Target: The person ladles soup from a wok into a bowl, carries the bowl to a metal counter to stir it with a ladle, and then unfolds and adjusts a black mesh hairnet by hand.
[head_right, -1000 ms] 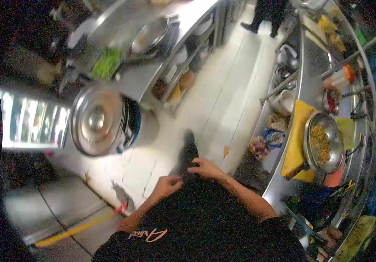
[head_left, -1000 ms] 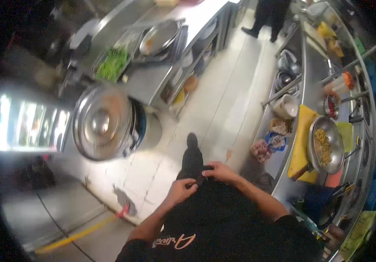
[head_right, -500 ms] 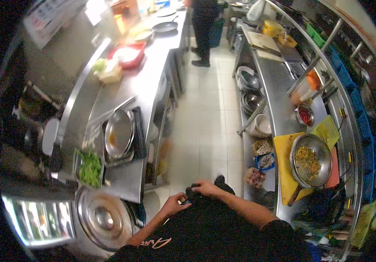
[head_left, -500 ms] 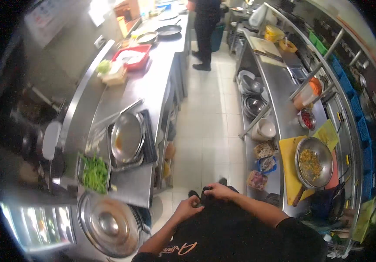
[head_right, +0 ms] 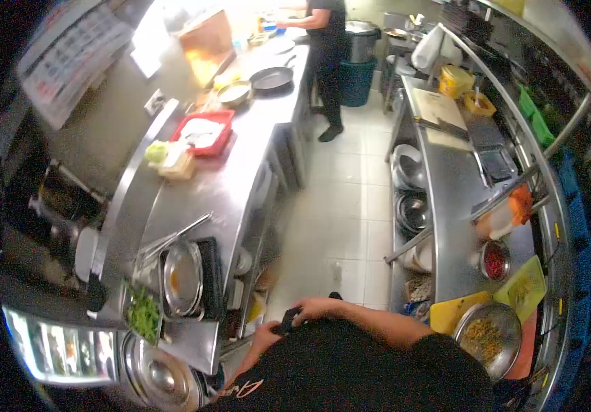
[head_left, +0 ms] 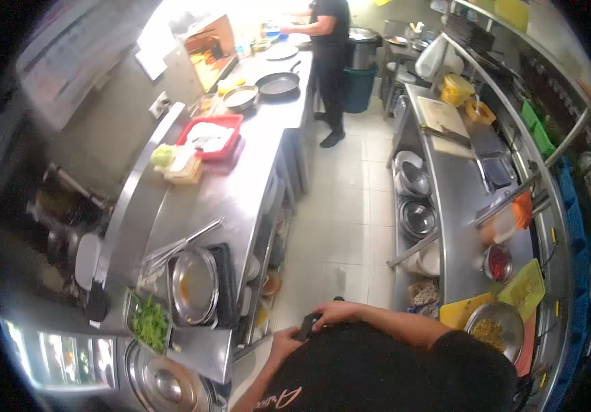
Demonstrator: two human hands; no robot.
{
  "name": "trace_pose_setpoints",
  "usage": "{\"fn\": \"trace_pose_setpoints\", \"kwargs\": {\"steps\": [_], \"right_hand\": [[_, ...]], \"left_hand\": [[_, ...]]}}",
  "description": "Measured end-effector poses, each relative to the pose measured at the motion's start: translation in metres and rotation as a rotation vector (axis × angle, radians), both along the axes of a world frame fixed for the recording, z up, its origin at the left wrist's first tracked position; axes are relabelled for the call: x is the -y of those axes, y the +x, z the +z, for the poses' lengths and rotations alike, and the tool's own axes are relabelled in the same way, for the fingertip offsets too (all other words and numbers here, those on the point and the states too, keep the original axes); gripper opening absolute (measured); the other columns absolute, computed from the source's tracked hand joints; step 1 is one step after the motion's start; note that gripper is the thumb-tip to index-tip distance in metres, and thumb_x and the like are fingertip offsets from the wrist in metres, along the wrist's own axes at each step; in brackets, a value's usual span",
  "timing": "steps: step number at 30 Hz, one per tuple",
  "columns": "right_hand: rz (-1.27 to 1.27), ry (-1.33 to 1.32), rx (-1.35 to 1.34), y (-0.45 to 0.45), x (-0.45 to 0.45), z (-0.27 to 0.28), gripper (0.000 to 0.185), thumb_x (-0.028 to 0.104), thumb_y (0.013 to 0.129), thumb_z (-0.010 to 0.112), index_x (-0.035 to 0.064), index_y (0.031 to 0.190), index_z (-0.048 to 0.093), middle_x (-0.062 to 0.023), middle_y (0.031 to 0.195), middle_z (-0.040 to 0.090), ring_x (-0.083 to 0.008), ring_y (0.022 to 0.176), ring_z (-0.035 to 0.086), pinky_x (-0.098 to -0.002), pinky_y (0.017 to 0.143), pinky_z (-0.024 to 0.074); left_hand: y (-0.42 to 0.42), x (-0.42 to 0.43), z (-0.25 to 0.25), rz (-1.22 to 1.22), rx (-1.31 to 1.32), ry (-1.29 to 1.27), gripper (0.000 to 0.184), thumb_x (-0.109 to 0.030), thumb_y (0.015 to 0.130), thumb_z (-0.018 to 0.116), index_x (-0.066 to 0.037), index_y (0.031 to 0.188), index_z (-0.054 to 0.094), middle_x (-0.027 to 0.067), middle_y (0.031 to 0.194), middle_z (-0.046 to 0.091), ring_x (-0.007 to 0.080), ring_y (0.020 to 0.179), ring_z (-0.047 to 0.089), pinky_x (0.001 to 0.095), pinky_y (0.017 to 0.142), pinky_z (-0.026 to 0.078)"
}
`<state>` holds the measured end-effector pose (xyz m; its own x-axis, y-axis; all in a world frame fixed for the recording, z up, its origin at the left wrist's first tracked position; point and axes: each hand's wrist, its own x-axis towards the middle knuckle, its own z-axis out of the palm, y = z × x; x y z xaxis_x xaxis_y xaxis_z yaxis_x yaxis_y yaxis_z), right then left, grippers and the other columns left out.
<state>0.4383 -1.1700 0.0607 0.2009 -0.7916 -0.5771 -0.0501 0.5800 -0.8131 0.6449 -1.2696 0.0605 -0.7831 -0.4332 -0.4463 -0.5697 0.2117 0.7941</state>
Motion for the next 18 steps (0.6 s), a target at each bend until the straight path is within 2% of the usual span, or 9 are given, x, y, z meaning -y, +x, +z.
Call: {"fn": "trace_pose_setpoints", "kwargs": {"steps": [1, 4, 7, 8, 10, 13, 14, 15, 18], "right_hand": [[0.122, -0.104, -0.084, -0.009, 0.006, -0.006, 0.042, 0.018, 0.077, 0.068, 0.0019, 0.115, 0.058, -0.0086, 0.085, 0.065, -0.0214, 0.076, 0.059, -0.0355, 0.066, 0.0478], [0.302, -0.06, -0.304, -0.022, 0.033, 0.01, 0.044, 0.016, 0.075, 0.068, 0.0025, 0.115, 0.059, -0.0104, 0.087, 0.066, -0.023, 0.08, 0.06, -0.0367, 0.071, 0.0478], [0.237, -0.205, -0.151, -0.041, 0.046, -0.003, 0.039, 0.017, 0.073, 0.067, 0.0015, 0.109, 0.062, -0.0131, 0.087, 0.066, -0.0225, 0.082, 0.06, -0.037, 0.072, 0.0475], [0.25, -0.286, -0.313, -0.056, 0.052, 0.005, 0.03, 0.016, 0.072, 0.067, 0.0014, 0.098, 0.065, -0.0092, 0.079, 0.064, -0.0188, 0.073, 0.058, -0.0356, 0.062, 0.047], [0.035, -0.151, -0.104, -0.094, 0.059, 0.012, 0.024, 0.015, 0.073, 0.066, 0.0027, 0.093, 0.064, -0.0052, 0.074, 0.06, -0.0153, 0.063, 0.054, -0.0329, 0.054, 0.0438], [-0.355, -0.147, 0.116, -0.155, 0.057, 0.024, 0.017, 0.015, 0.077, 0.064, 0.0057, 0.09, 0.063, 0.0016, 0.066, 0.051, -0.008, 0.05, 0.043, -0.0257, 0.043, 0.0356], [-0.471, -0.084, 0.047, -0.177, 0.049, 0.058, 0.017, 0.015, 0.078, 0.062, 0.0062, 0.093, 0.062, 0.0019, 0.065, 0.05, -0.0072, 0.049, 0.042, -0.024, 0.042, 0.0339], [-0.589, -0.015, -0.024, -0.195, 0.038, 0.104, 0.018, 0.015, 0.08, 0.061, 0.0066, 0.096, 0.061, 0.0022, 0.064, 0.048, -0.0064, 0.048, 0.041, -0.0223, 0.042, 0.0322], [-0.937, -0.134, -0.092, -0.23, -0.007, 0.181, 0.025, 0.009, 0.081, 0.059, 0.0073, 0.106, 0.058, 0.0026, 0.062, 0.047, -0.0054, 0.048, 0.041, -0.0212, 0.039, 0.0288]], "left_hand": [[-0.004, -0.002, -0.004, 0.046, 0.001, -0.001, 0.04, -0.025, 0.068, 0.074, -0.001, 0.098, 0.065, 0.0149, 0.084, 0.067, 0.0195, 0.077, 0.066, 0.0309, 0.072, 0.049], [-0.006, -0.006, -0.028, 0.198, -0.084, -0.188, 0.033, -0.015, 0.068, 0.073, -0.001, 0.097, 0.065, 0.0099, 0.08, 0.067, 0.0183, 0.078, 0.064, 0.0288, 0.073, 0.049], [-0.028, -0.001, -0.014, 0.346, -0.307, -0.094, 0.025, -0.007, 0.073, 0.07, -0.002, 0.096, 0.063, 0.0049, 0.074, 0.064, 0.0161, 0.067, 0.061, 0.0265, 0.062, 0.048], [-0.039, 0.003, 0.009, 0.429, -0.294, -0.013, 0.024, -0.005, 0.075, 0.068, -0.002, 0.098, 0.061, 0.004, 0.073, 0.062, 0.0143, 0.064, 0.059, 0.0256, 0.058, 0.046], [-0.07, 0.018, 0.06, 0.606, -0.281, 0.143, 0.023, -0.002, 0.078, 0.065, -0.003, 0.1, 0.059, 0.0022, 0.071, 0.06, 0.0105, 0.057, 0.055, 0.0238, 0.05, 0.042], [-0.067, 0.069, 0.04, 0.439, -0.103, 0.282, 0.024, -0.005, 0.081, 0.064, -0.005, 0.104, 0.056, 0.0041, 0.071, 0.059, 0.0052, 0.05, 0.049, 0.0215, 0.043, 0.035], [-0.075, 0.087, 0.055, 0.286, 0.07, 0.254, 0.026, -0.006, 0.082, 0.063, -0.004, 0.106, 0.056, 0.0049, 0.076, 0.062, 0.0109, 0.058, 0.055, 0.0258, 0.05, 0.043], [-0.08, 0.1, 0.058, 0.172, 0.131, 0.252, 0.026, -0.007, 0.082, 0.063, -0.004, 0.107, 0.056, 0.0053, 0.077, 0.062, 0.0115, 0.059, 0.055, 0.0261, 0.05, 0.043], [-0.114, 0.131, 0.048, -0.048, 0.202, 0.246, 0.027, -0.008, 0.082, 0.063, -0.004, 0.108, 0.056, 0.0065, 0.079, 0.062, 0.0131, 0.062, 0.056, 0.0273, 0.053, 0.043]]}}
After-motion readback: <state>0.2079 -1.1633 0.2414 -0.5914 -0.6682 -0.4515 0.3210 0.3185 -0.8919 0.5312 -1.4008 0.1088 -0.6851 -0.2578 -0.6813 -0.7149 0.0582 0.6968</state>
